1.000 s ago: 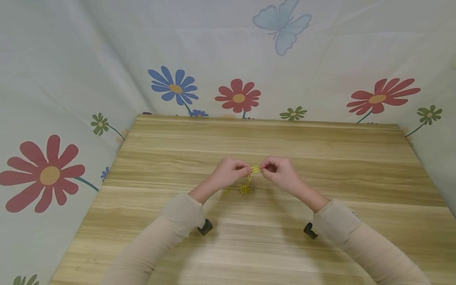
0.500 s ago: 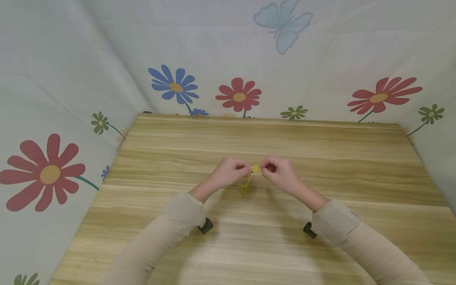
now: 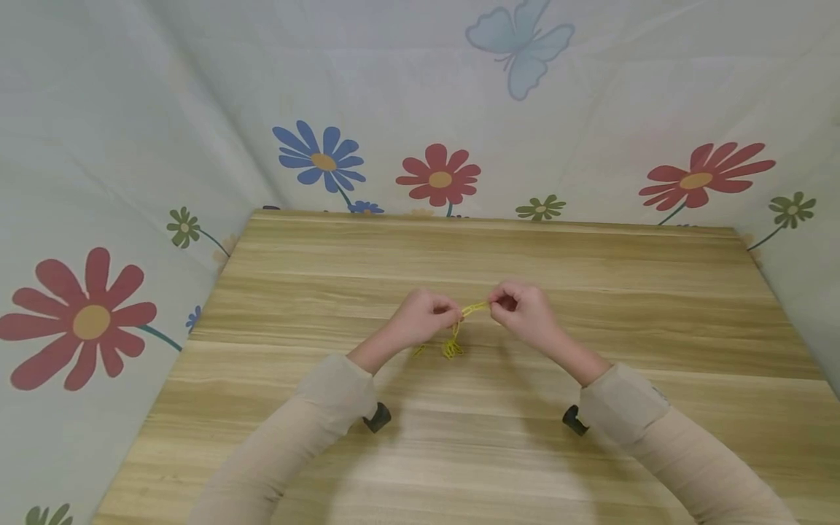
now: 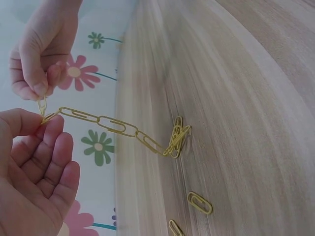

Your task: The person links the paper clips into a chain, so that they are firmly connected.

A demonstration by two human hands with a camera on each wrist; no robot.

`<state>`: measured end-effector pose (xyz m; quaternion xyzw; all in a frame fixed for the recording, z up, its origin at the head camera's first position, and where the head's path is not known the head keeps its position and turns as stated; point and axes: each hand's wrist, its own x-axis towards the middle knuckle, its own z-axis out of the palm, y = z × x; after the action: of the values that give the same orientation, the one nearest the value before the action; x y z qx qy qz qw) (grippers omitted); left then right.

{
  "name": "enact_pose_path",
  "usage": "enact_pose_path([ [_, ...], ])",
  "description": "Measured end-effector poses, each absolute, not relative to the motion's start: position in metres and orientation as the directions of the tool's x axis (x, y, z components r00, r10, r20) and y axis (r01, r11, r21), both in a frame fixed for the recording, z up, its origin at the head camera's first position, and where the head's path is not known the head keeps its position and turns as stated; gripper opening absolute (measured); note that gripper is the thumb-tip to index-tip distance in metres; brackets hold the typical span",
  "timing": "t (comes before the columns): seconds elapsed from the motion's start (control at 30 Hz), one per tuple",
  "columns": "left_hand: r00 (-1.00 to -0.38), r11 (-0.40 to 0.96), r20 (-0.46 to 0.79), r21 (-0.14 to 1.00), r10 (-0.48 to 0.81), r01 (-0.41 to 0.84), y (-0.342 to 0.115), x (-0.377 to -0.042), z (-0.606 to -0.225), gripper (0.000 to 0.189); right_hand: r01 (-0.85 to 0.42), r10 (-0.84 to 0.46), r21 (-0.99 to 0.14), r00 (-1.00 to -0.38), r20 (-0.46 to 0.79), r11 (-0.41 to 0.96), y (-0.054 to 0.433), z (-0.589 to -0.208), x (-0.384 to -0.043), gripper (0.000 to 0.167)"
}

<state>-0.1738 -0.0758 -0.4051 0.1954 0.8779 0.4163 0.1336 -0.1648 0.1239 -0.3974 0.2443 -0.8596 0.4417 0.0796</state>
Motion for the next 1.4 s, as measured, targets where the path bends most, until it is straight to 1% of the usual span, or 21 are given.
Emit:
enact_pose_path([
  [0.2, -0.889, 0.567, -0.076, 0.794, 0.451, 0.219, -0.076, -0.173, -0.406, 0.02, -0.473, -0.363, -0.738, -0.874, 0.323, 0.481, 0.126, -0.399, -0.166, 0.005],
  [0.37, -0.88, 0.56, -0.05, 0.788, 0.473, 0.256, -0.077, -0.173, -0.408, 0.019, -0.459, -0.372, -0.752, -0.878, 0.302, 0.472, 0.126, -0.398, -0.166, 0.005],
  [0.67, -0.875, 0.51, -0.037, 0.824, 0.483, 0.247, -0.075, -0.171, -0.407, 0.024, -0.392, -0.37, -0.785, -0.902, 0.223, 0.48, 0.123, -0.393, -0.165, 0.006],
  [0.83, -0.871, 0.488, -0.008, 0.831, 0.491, 0.267, -0.071, -0.171, -0.406, 0.027, -0.372, -0.374, -0.802, -0.905, 0.201, 0.468, 0.121, -0.392, -0.165, 0.006],
  [1.0, -0.87, 0.489, 0.016, 0.822, 0.493, 0.292, -0.069, -0.172, -0.407, 0.028, -0.363, -0.38, -0.818, -0.904, 0.194, 0.446, 0.115, -0.379, -0.16, 0.006],
  [1.17, -0.881, 0.506, 0.018, 0.813, 0.473, 0.288, -0.069, -0.172, -0.404, 0.026, -0.362, -0.392, -0.839, -0.899, 0.197, 0.407, 0.11, -0.364, -0.152, 0.007],
  [1.4, -0.91, 0.514, -0.015, 0.829, 0.415, 0.221, -0.072, -0.171, -0.397, 0.027, -0.295, -0.367, -0.894, -0.916, 0.164, 0.337, 0.115, -0.388, -0.165, 0.011],
])
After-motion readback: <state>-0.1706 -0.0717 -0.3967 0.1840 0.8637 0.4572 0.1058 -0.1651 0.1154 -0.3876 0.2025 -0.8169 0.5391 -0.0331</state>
